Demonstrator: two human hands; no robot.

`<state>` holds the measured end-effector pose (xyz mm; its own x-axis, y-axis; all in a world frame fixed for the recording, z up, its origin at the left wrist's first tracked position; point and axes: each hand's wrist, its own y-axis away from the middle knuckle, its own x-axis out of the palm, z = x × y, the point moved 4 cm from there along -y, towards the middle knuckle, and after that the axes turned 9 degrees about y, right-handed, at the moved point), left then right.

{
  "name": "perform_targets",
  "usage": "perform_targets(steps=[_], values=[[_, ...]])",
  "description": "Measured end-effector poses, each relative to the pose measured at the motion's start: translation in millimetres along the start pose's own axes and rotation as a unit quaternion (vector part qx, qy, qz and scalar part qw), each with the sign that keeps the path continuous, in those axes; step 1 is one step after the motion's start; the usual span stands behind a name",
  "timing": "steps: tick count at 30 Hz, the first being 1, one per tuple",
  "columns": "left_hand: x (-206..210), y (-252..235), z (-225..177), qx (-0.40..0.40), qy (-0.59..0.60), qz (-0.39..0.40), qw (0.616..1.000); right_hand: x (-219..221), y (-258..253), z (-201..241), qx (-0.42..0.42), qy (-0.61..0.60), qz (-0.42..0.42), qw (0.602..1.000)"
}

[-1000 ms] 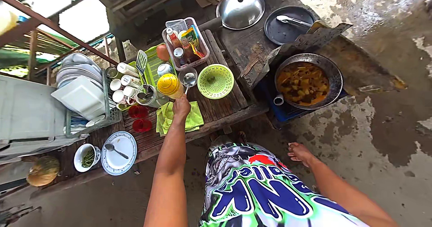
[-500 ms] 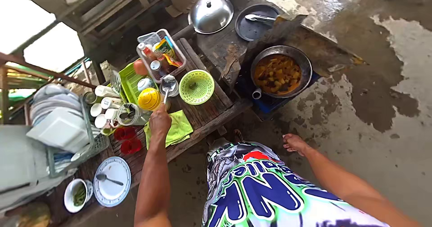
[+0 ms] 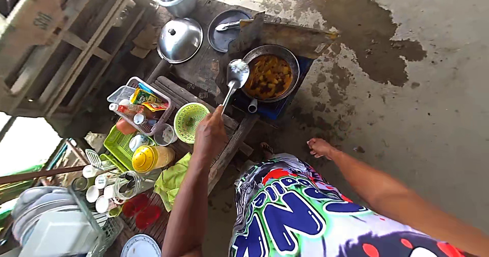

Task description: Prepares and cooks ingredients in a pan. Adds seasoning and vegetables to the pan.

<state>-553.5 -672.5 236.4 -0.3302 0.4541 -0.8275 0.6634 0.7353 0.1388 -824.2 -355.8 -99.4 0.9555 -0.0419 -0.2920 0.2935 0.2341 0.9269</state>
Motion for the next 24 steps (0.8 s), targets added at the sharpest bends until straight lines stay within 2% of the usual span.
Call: perform_targets(steps=[4, 8, 11, 17, 24], values=[[68.1, -64.3, -4.9, -0.035, -0.012, 0.094, 0.995, -4.4, 7.5, -25.6, 0.018, -0.034, -0.011, 0.999], [102.2, -97.1, -1.1, -0.060, -0.073, 0.110, 0.989, -6.7, 17.0, -54.4, 0.038, -0.077, -0.033, 0.996], [110.9, -106.5, 2.1, -0.063, -0.105, 0.115, 0.986, -4.0, 23.8, -81.8, 0.062, -0.096, -0.038, 0.993], [115.0, -116.3, 10.6, -0.061, -0.084, 0.106, 0.989, 7.5, 31.9, -119.4, 0.097, -0.135, -0.041, 0.985], [117.7, -123.4, 12.0, -0.068, -0.086, 0.125, 0.986, 6.5, 34.5, -105.7, 0.085, -0.150, -0.044, 0.984]])
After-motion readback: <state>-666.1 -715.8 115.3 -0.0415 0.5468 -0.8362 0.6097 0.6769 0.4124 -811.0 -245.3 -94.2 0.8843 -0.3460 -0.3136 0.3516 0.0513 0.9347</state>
